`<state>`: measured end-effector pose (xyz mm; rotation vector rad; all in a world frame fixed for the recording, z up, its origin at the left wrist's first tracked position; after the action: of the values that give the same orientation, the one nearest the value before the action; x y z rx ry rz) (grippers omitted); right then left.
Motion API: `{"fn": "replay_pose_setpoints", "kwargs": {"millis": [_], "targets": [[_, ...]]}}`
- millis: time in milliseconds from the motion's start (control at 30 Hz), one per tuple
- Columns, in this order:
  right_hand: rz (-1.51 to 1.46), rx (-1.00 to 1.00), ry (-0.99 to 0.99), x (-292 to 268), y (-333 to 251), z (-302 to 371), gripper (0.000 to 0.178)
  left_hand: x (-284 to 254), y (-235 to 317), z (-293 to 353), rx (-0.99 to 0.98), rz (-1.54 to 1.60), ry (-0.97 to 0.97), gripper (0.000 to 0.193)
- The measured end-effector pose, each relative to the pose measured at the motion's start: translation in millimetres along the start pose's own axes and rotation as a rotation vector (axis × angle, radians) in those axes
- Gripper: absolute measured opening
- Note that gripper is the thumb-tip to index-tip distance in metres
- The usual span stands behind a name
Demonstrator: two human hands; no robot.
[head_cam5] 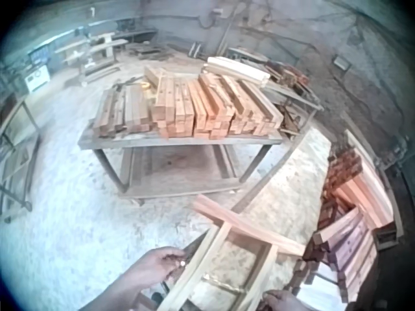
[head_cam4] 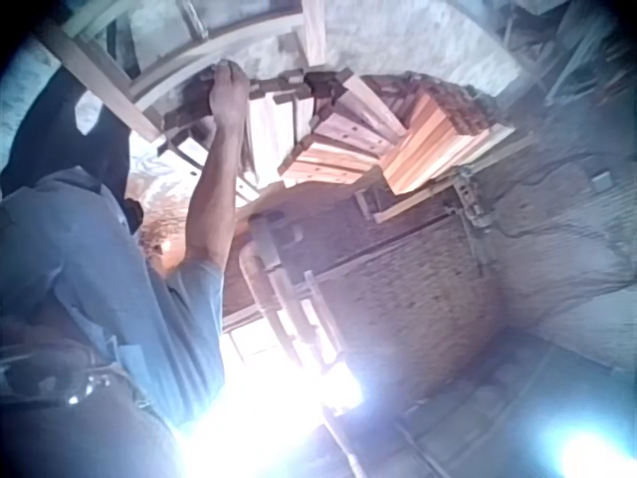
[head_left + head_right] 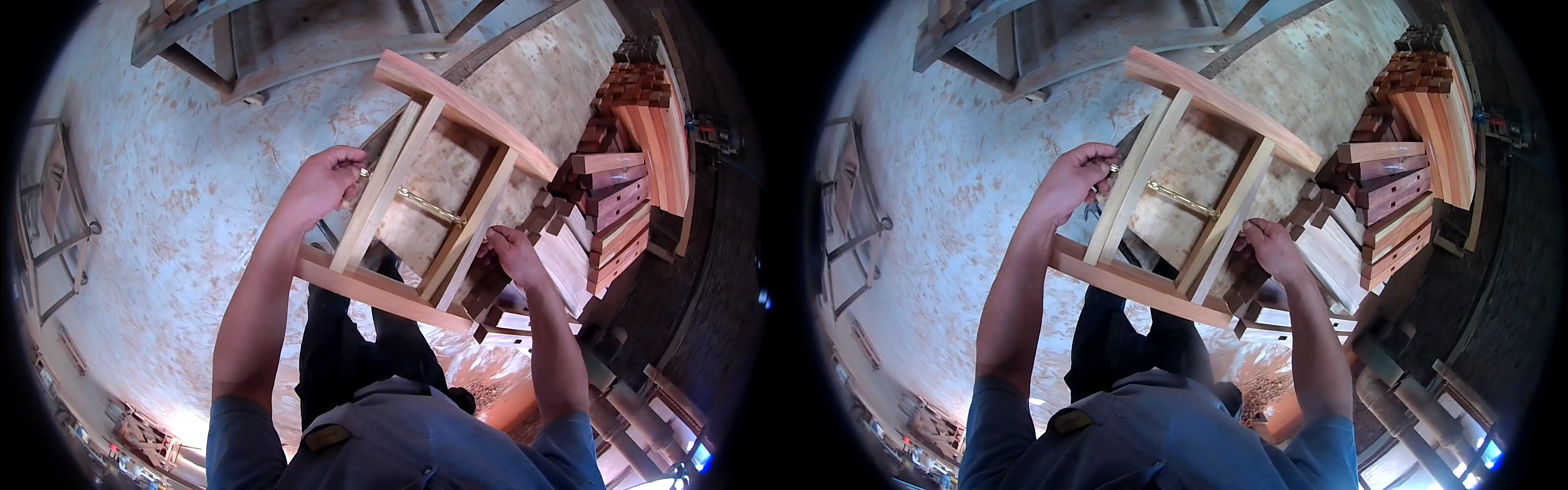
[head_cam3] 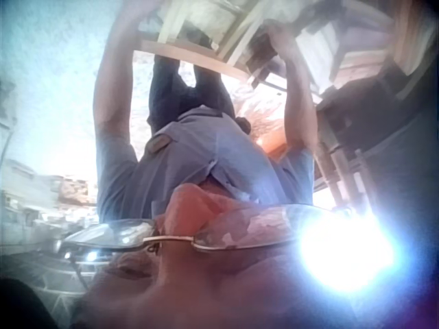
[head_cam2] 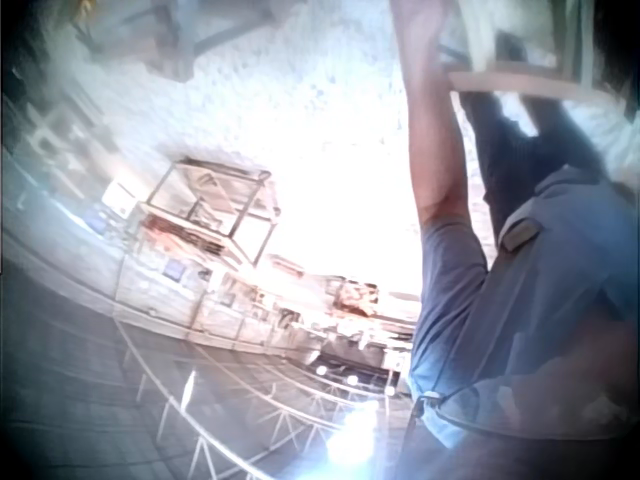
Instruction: The person assembles a small wooden stool by inserting metal dowels into pre-drilled holes and joining the wooden frame components. After assembling the stool, the person moves to a woodworking machine and operates a lever to adjust the machine's head.
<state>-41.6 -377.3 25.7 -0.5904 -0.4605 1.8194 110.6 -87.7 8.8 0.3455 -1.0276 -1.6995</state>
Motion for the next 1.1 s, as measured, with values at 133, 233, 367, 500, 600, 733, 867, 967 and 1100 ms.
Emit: {"fn": "replay_pose_setpoints", "kwargs": {"millis": [133, 233, 367, 500, 600, 733, 867, 967, 1100], "targets": [[-0.027, 0.018, 0.001, 0.1, 5.1, -2.4, 0.031, -6.3, -9.3, -2.2, -0.158, -0.141, -0.006, 0.013], [0.003, 0.022, 0.001, 1.4, 1.5, -0.4, 0.032, -2.4, -13.4, -7.9, -0.124, -0.158, -0.047, 0.014], [-0.042, 0.040, -0.001, 1.4, 6.9, -2.3, 0.031, -7.5, -16.9, -5.2, -0.035, 0.085, -0.037, 0.017], [-0.054, 0.074, -0.016, 1.9, 7.0, -0.9, 0.030, -29.2, -24.3, 0.2, -0.101, 0.162, 0.006, 0.020], [-0.050, 0.082, -0.010, 1.6, 6.2, -1.1, 0.030, -28.4, -16.3, 3.1, -0.114, -0.044, -0.027, 0.025], [-0.040, 0.097, 0.009, 0.3, 6.0, -0.3, 0.030, -15.6, -14.7, -11.2, -0.061, -0.311, -0.103, 0.043], [-0.052, 0.158, 0.033, 0.1, 5.4, 3.4, 0.029, -5.7, -4.9, -14.5, 0.003, -0.512, -0.107, 0.043], [-0.094, 0.232, 0.053, 3.3, 2.5, 5.7, 0.028, -3.4, -6.4, -16.7, 0.036, -0.481, -0.105, 0.039], [-0.243, 0.258, 0.092, 4.2, 13.4, 8.8, 0.026, -1.5, -9.1, -15.0, -0.015, -0.399, -0.100, 0.030]]}}
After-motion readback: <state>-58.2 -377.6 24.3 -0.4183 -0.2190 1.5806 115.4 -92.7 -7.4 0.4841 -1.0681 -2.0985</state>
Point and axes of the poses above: each hand's wrist, its own z-axis away from the middle knuckle, its own x-axis out of the palm, y = z × x, the point moved 10 cm from there along -z, towards the middle knuckle, and after that the axes turned 7 degrees about -y, right-handed, at the moved point
